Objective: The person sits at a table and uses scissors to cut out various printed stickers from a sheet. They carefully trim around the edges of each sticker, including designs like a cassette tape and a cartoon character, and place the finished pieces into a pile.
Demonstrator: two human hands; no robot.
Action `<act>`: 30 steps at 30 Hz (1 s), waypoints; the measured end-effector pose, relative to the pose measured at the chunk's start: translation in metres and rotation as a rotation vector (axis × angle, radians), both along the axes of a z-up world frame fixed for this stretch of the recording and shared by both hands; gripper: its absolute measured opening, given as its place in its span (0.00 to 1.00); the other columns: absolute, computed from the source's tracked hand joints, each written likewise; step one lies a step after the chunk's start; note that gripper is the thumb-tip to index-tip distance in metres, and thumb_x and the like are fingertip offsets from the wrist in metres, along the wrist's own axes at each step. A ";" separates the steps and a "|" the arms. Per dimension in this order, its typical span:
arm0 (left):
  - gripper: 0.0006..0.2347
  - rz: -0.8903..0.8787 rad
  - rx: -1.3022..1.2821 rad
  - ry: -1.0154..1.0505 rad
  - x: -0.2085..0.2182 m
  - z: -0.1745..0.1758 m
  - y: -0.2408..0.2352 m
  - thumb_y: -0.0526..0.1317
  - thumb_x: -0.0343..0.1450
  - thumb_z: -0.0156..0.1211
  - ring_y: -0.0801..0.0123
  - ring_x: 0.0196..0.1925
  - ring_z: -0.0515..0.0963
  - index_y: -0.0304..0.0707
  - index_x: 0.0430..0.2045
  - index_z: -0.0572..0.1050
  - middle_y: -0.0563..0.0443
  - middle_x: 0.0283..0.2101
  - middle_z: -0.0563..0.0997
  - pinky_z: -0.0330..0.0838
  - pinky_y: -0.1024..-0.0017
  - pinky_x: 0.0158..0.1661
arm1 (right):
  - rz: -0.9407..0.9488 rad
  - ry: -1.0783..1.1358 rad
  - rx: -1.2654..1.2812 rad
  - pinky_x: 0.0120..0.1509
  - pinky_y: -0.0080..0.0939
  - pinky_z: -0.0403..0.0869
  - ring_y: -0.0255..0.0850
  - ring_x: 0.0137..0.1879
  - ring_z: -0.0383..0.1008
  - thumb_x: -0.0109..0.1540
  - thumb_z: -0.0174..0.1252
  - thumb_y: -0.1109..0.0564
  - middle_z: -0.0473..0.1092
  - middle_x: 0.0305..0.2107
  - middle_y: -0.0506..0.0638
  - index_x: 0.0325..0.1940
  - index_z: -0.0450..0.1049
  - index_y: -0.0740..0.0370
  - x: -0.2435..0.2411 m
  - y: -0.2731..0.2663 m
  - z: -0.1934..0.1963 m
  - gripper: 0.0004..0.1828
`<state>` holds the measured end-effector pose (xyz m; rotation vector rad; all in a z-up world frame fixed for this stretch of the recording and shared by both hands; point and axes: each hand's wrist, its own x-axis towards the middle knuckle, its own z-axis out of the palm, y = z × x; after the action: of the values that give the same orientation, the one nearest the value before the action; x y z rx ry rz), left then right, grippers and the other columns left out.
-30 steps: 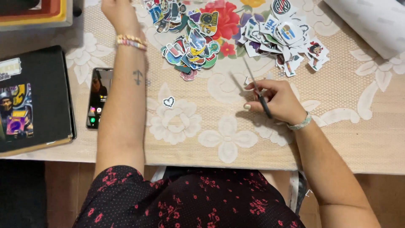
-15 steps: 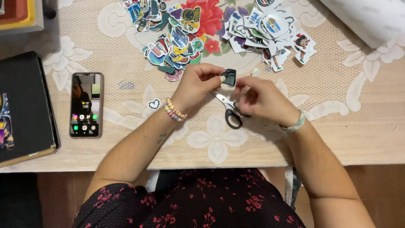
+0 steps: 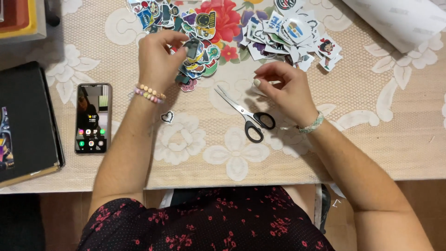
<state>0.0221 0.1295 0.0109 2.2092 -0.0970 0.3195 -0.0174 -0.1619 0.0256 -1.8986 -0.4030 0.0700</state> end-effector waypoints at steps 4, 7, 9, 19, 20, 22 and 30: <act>0.16 0.122 0.247 0.165 0.023 0.006 0.028 0.36 0.64 0.75 0.67 0.42 0.78 0.43 0.45 0.79 0.51 0.46 0.79 0.79 0.76 0.43 | 0.098 0.186 -0.273 0.50 0.32 0.83 0.37 0.46 0.80 0.63 0.61 0.56 0.77 0.44 0.50 0.48 0.77 0.57 0.032 0.026 0.005 0.10; 0.08 0.218 -0.055 -0.016 0.063 -0.007 0.065 0.40 0.71 0.67 0.76 0.43 0.79 0.43 0.42 0.79 0.55 0.42 0.82 0.80 0.84 0.41 | 0.085 0.048 -0.289 0.46 0.31 0.79 0.39 0.47 0.77 0.64 0.61 0.53 0.75 0.46 0.49 0.47 0.77 0.50 0.083 0.061 -0.007 0.08; 0.13 0.302 -0.028 0.033 0.101 -0.035 0.086 0.44 0.74 0.62 0.65 0.54 0.75 0.39 0.49 0.75 0.47 0.52 0.78 0.75 0.71 0.50 | 0.099 -0.113 -0.256 0.53 0.41 0.76 0.41 0.51 0.76 0.65 0.60 0.52 0.76 0.47 0.50 0.49 0.78 0.52 0.127 0.086 -0.018 0.09; 0.19 0.515 -0.034 -0.010 0.118 -0.056 0.086 0.30 0.71 0.57 0.59 0.63 0.75 0.42 0.59 0.68 0.50 0.65 0.69 0.80 0.65 0.56 | -0.087 -0.191 -0.469 0.29 0.42 0.70 0.34 0.28 0.73 0.55 0.71 0.31 0.78 0.25 0.40 0.27 0.79 0.49 0.256 0.193 -0.074 0.22; 0.19 0.523 -0.034 -0.008 0.117 -0.056 0.088 0.30 0.71 0.57 0.59 0.63 0.75 0.42 0.59 0.68 0.50 0.65 0.69 0.80 0.65 0.56 | -0.078 -0.191 -0.469 0.29 0.42 0.70 0.34 0.28 0.73 0.55 0.71 0.31 0.78 0.25 0.40 0.27 0.79 0.49 0.255 0.201 -0.071 0.22; 0.20 0.508 -0.012 0.035 0.115 -0.057 0.091 0.29 0.67 0.65 0.61 0.59 0.79 0.42 0.54 0.72 0.49 0.57 0.77 0.79 0.65 0.56 | -0.039 -0.115 -0.479 0.32 0.38 0.74 0.33 0.32 0.75 0.55 0.74 0.35 0.78 0.29 0.42 0.31 0.78 0.49 0.250 0.216 -0.066 0.20; 0.20 0.592 -0.090 -0.011 0.102 -0.062 0.093 0.31 0.63 0.72 0.77 0.36 0.80 0.51 0.47 0.76 0.60 0.53 0.74 0.81 0.76 0.32 | 0.113 -0.137 -0.539 0.38 0.43 0.74 0.36 0.36 0.76 0.51 0.76 0.45 0.78 0.28 0.39 0.30 0.83 0.43 0.237 0.246 -0.067 0.09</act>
<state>0.1237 0.2225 -0.0508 2.1065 0.5643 0.6444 0.2201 0.0838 -0.0418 -2.4176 -0.6320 0.1350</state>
